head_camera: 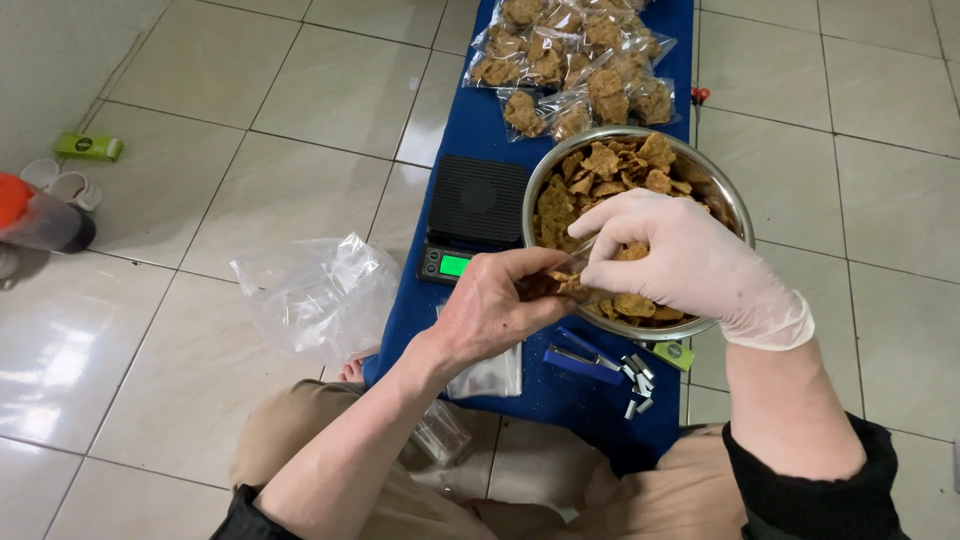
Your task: Manually weighing and packaging snack pieces into small plastic bags.
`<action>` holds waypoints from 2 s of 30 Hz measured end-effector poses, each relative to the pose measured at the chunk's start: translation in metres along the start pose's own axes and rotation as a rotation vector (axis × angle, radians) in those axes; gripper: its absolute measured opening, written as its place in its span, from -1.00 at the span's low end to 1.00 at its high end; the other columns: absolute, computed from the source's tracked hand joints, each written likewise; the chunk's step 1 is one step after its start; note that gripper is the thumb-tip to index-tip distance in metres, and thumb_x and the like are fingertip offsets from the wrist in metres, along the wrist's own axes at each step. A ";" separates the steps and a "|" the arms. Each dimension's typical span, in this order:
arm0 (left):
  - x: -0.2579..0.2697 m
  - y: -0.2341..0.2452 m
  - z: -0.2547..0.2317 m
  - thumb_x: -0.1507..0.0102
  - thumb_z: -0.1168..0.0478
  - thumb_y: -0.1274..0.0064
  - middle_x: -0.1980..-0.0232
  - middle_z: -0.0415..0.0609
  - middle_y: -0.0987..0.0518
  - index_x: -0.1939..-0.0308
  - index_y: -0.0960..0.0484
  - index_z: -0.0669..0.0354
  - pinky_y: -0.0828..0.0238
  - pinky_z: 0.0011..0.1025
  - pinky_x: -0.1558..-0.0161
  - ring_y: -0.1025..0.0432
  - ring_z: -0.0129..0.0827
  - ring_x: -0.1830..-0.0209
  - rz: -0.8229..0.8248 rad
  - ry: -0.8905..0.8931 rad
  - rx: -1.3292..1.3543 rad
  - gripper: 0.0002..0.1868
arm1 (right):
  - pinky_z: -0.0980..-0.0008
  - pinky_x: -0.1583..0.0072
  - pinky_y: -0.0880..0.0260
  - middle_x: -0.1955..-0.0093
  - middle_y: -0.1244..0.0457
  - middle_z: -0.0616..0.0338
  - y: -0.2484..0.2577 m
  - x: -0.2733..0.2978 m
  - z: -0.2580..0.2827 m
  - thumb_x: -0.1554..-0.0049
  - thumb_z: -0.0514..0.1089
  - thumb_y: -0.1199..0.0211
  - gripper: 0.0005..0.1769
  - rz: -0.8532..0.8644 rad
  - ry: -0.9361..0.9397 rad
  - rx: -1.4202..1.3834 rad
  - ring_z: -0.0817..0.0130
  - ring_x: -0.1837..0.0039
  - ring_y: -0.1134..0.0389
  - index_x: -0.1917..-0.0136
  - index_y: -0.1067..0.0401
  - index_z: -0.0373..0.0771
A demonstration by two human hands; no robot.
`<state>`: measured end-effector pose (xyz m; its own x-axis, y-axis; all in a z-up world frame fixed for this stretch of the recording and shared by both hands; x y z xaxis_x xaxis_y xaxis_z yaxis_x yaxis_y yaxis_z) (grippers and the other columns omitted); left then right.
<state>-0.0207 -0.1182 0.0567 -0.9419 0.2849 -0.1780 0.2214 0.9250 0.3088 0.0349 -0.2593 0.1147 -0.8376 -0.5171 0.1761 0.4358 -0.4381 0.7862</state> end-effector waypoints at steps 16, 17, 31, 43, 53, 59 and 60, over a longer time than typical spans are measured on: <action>0.000 -0.003 0.009 -0.20 0.24 -0.23 0.07 0.23 -0.70 -0.11 -0.59 0.45 -0.73 -0.37 0.13 -0.65 -0.20 0.24 0.096 0.155 0.656 -0.55 | 0.28 -0.30 -0.52 -0.28 -0.40 0.03 0.013 0.014 0.008 -0.25 -0.20 -0.09 -0.73 -0.054 0.333 -0.318 0.23 -0.34 -0.42 0.00 -0.62 -0.28; 0.000 -0.002 0.009 -0.18 0.21 -0.25 0.10 0.20 -0.71 -0.07 -0.61 0.44 -0.73 -0.37 0.13 -0.65 -0.22 0.25 0.085 0.150 0.661 -0.55 | 0.15 -0.39 -0.36 -0.36 -0.35 0.04 0.011 0.014 0.007 -0.18 -0.12 -0.21 -0.75 -0.023 0.362 -0.246 0.18 -0.43 -0.32 -0.05 -0.61 -0.20; -0.003 0.008 0.002 -0.11 0.10 -0.35 -0.07 0.07 -0.70 -0.17 -0.60 0.19 -0.62 -0.31 -0.22 -0.62 -0.25 -0.08 0.082 0.085 0.613 -0.42 | 0.48 -0.09 -0.57 0.14 -0.48 0.14 0.014 0.019 0.016 -0.04 -0.35 -0.40 -0.97 -0.149 0.348 -0.290 0.42 0.07 -0.50 0.21 -0.63 -0.28; -0.014 0.069 0.013 -0.21 0.38 -0.25 0.33 -0.14 -0.63 0.36 -0.59 0.08 -0.56 -0.58 0.32 -0.49 -0.52 0.40 -0.238 -0.002 0.093 -0.85 | 0.48 -0.33 -0.45 -0.07 -0.47 0.16 0.015 0.018 0.016 -0.10 -0.35 -0.31 -0.71 -0.277 0.189 -0.323 0.45 -0.17 -0.48 -0.11 -0.60 -0.25; -0.025 0.127 0.110 -0.06 0.35 -0.23 0.46 0.06 -0.63 0.32 -0.69 0.32 -0.68 -0.40 0.47 -0.56 -0.38 0.52 -0.798 0.302 0.370 -0.87 | 0.18 -0.27 -0.37 -0.06 -0.50 0.21 -0.019 0.012 -0.012 -0.17 -0.06 -0.29 -0.71 -0.061 -0.232 -0.051 0.21 -0.22 -0.47 -0.14 -0.66 -0.01; -0.037 0.111 0.161 -0.12 0.35 -0.22 0.41 0.07 -0.57 0.28 -0.65 0.41 -0.70 -0.29 0.42 -0.56 -0.33 0.48 -0.850 0.398 0.553 -0.84 | 0.24 -0.24 -0.40 -0.06 -0.51 0.29 -0.038 0.009 -0.016 -0.16 0.04 -0.24 -0.70 0.080 -0.300 0.087 0.27 -0.20 -0.48 -0.11 -0.67 0.07; -0.038 0.107 0.164 -0.13 0.35 -0.22 0.40 0.10 -0.59 0.26 -0.66 0.42 -0.71 -0.25 0.39 -0.58 -0.29 0.47 -0.838 0.425 0.563 -0.83 | 0.24 -0.24 -0.40 -0.07 -0.51 0.30 -0.041 0.009 -0.018 -0.15 0.06 -0.24 -0.69 0.104 -0.303 0.111 0.27 -0.20 -0.48 -0.11 -0.67 0.09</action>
<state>0.0808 0.0115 -0.0570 -0.8337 -0.4982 0.2381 -0.5483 0.7979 -0.2505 0.0155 -0.2586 0.0732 -0.8575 -0.3057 0.4138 0.4996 -0.3026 0.8117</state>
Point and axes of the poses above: each hand's wrist, its own x-axis away from the middle knuckle, its own y-axis out of the back of the hand, z = x × y, the point moved 7 cm from there along -x, towards the middle knuckle
